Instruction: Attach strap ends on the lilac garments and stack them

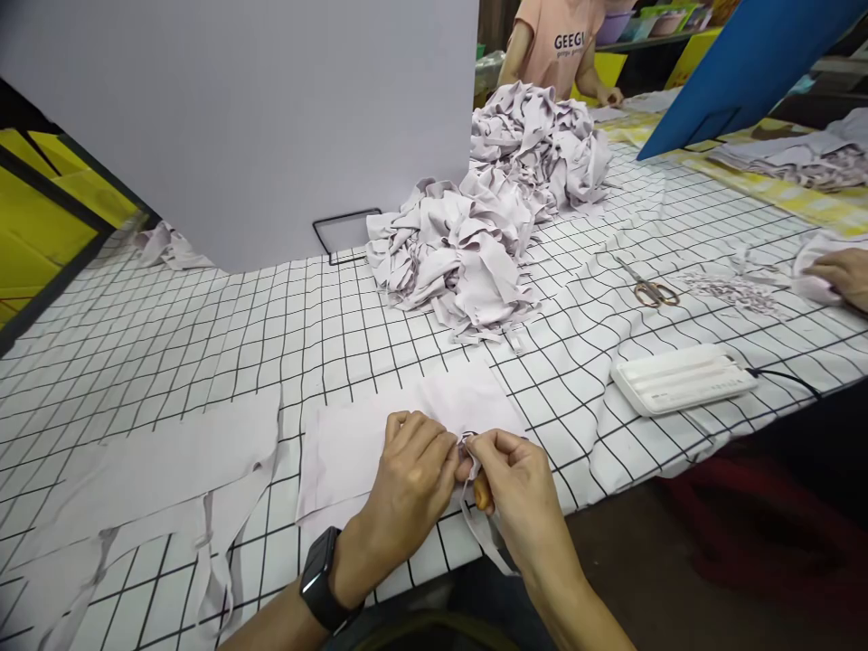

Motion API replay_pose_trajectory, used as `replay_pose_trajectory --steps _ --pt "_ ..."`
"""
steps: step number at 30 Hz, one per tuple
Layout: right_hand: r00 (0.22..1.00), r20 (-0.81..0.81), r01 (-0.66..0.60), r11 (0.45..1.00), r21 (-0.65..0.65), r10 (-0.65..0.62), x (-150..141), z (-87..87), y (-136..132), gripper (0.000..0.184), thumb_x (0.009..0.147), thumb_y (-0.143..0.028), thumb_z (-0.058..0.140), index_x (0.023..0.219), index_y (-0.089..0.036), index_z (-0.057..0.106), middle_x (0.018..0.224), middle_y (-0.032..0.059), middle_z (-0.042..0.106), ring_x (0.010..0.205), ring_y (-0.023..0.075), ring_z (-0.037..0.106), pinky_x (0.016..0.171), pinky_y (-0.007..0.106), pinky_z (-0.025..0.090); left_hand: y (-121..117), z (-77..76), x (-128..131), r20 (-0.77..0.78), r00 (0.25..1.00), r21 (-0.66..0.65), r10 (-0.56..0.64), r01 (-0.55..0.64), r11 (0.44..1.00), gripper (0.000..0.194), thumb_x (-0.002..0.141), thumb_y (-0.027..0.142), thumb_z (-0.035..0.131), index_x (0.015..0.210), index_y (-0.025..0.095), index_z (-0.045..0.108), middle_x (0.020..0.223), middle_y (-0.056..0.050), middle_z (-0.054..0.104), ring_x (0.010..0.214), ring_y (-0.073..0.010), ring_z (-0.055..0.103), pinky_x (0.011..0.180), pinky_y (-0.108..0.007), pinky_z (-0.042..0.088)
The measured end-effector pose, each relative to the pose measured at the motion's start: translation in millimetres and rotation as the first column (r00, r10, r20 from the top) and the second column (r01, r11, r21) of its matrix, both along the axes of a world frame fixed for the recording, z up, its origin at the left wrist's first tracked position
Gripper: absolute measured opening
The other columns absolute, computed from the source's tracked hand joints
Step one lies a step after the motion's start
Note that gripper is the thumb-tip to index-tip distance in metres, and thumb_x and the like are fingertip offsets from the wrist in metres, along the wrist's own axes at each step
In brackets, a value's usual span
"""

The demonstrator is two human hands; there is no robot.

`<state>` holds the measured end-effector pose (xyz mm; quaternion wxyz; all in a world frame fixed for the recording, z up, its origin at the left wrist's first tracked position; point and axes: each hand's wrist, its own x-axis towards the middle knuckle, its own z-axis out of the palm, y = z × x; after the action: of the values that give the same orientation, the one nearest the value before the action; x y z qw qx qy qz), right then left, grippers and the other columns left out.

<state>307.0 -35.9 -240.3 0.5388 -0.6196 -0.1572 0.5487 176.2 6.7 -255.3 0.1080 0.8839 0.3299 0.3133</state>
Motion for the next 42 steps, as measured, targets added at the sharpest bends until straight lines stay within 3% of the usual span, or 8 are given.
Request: replay_pose_trajectory --steps 11,25,29,34,42 --pt "0.998 0.054 -0.025 0.999 0.037 0.023 -1.0 1.2 0.0 0.04 0.072 -0.045 0.083 0.054 -0.018 0.06 0.053 -0.0005 0.059 0.039 0.0065 0.038 0.038 0.021 0.028 0.2 3.3 -1.6 -0.071 0.997 0.035 -0.019 0.021 0.999 0.018 0.091 0.003 0.052 0.08 0.016 0.054 0.08 -0.004 0.057 0.08 -0.0202 0.05 0.078 -0.04 0.038" --pt "0.996 0.089 -0.007 0.999 0.047 0.003 -4.4 2.0 -0.9 0.038 0.072 -0.044 0.082 0.055 -0.019 0.061 0.052 -0.0006 0.058 0.04 0.0075 0.037 0.04 0.023 0.03 0.6 3.6 1.5 -0.009 0.999 0.022 0.032 -0.032 0.999 0.022 0.093 0.004 0.048 0.077 0.017 0.054 0.077 -0.004 0.058 0.077 -0.02 0.049 0.075 -0.039 0.039" --pt "0.994 0.1 -0.039 0.998 0.055 0.033 -4.9 1.0 -0.5 0.037 0.072 -0.043 0.081 0.054 -0.018 0.059 0.052 -0.001 0.058 0.038 0.0064 0.037 0.039 0.021 0.029 1.6 5.0 1.0 -0.038 0.999 0.068 0.01 -0.008 0.998 0.022 0.091 0.002 0.047 0.076 0.016 0.054 0.076 -0.004 0.056 0.077 -0.0202 0.048 0.075 -0.039 0.038" --pt "0.987 0.093 -0.133 0.991 0.015 0.131 2.3 4.7 0.3 0.039 0.073 -0.043 0.077 0.052 -0.019 0.054 0.047 -0.0044 0.047 0.038 0.0047 0.028 0.037 0.02 0.019 3.0 6.2 -0.4 -0.099 0.995 0.087 -0.018 0.027 0.996 0.021 0.091 0.003 0.048 0.076 0.016 0.054 0.077 -0.004 0.055 0.078 -0.0209 0.047 0.077 -0.04 0.039" --pt "0.966 0.041 -0.253 0.966 -0.049 0.255 9.4 18.2 5.0 0.047 0.059 -0.049 0.079 0.046 -0.021 0.044 0.042 -0.0079 0.035 0.039 0.0027 0.018 0.038 0.019 0.01 5.1 4.4 -0.9 -0.133 0.987 0.149 -0.088 0.108 0.983 0.026 0.091 -0.001 0.046 0.074 0.017 0.055 0.073 -0.003 0.053 0.074 -0.02 0.045 0.078 -0.037 0.041"
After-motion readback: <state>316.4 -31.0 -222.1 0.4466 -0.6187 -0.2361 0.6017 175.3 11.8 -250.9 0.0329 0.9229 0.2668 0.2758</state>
